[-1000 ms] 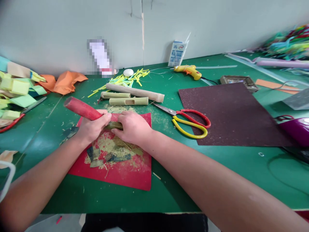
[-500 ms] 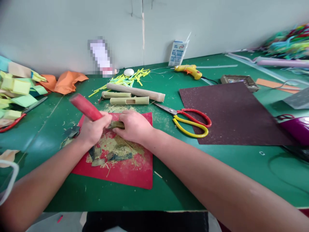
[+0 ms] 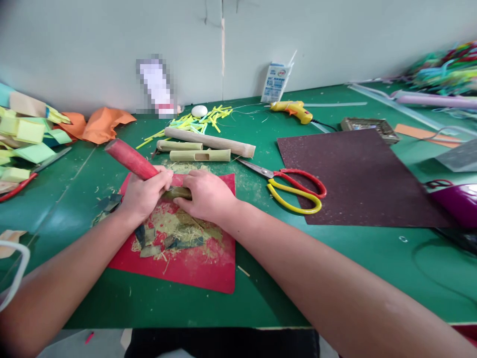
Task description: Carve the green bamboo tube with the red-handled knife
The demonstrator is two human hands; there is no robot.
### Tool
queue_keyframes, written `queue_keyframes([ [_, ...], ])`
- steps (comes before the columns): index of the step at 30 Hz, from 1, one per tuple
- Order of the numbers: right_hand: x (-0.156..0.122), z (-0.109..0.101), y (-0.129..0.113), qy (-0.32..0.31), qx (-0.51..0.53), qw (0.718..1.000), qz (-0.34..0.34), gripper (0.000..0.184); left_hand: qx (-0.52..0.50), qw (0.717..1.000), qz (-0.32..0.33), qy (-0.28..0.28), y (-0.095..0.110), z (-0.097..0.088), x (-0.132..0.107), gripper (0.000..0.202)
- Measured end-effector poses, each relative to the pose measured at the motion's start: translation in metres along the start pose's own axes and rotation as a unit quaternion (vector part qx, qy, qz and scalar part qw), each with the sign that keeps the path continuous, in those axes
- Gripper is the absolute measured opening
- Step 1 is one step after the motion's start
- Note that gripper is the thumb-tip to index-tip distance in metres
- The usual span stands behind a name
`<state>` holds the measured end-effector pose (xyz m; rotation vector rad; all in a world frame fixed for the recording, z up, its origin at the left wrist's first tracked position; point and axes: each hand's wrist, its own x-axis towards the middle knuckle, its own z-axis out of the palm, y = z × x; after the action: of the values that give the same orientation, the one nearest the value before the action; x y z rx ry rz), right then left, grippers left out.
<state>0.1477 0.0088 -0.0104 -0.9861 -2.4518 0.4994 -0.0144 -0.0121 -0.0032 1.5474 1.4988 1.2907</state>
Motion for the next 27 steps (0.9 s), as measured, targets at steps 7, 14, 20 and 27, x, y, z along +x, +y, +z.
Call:
queue_keyframes([
  [7, 0.0001, 0.0006, 0.0027, -0.004, 0.026, 1.0, -0.005, 0.018, -0.005, 0.999, -0.025, -0.028, 0.001, -0.0018, -0.0034, 0.034],
  [14, 0.001, 0.0012, 0.005, 0.009, 0.017, 1.0, -0.001, 0.017, -0.041, 0.999, -0.001, 0.025, -0.0024, 0.0016, -0.0074, 0.03],
  [20, 0.0015, 0.0007, 0.0045, 0.007, 0.004, 1.0, -0.003, 0.018, -0.007, 0.999, 0.009, 0.04, -0.0023, 0.0059, -0.0006, 0.03],
  [27, 0.0009, 0.0006, 0.005, -0.001, -0.001, 1.0, -0.001, 0.021, 0.05, 0.999, 0.014, 0.007, 0.003, 0.0016, -0.0012, 0.031],
])
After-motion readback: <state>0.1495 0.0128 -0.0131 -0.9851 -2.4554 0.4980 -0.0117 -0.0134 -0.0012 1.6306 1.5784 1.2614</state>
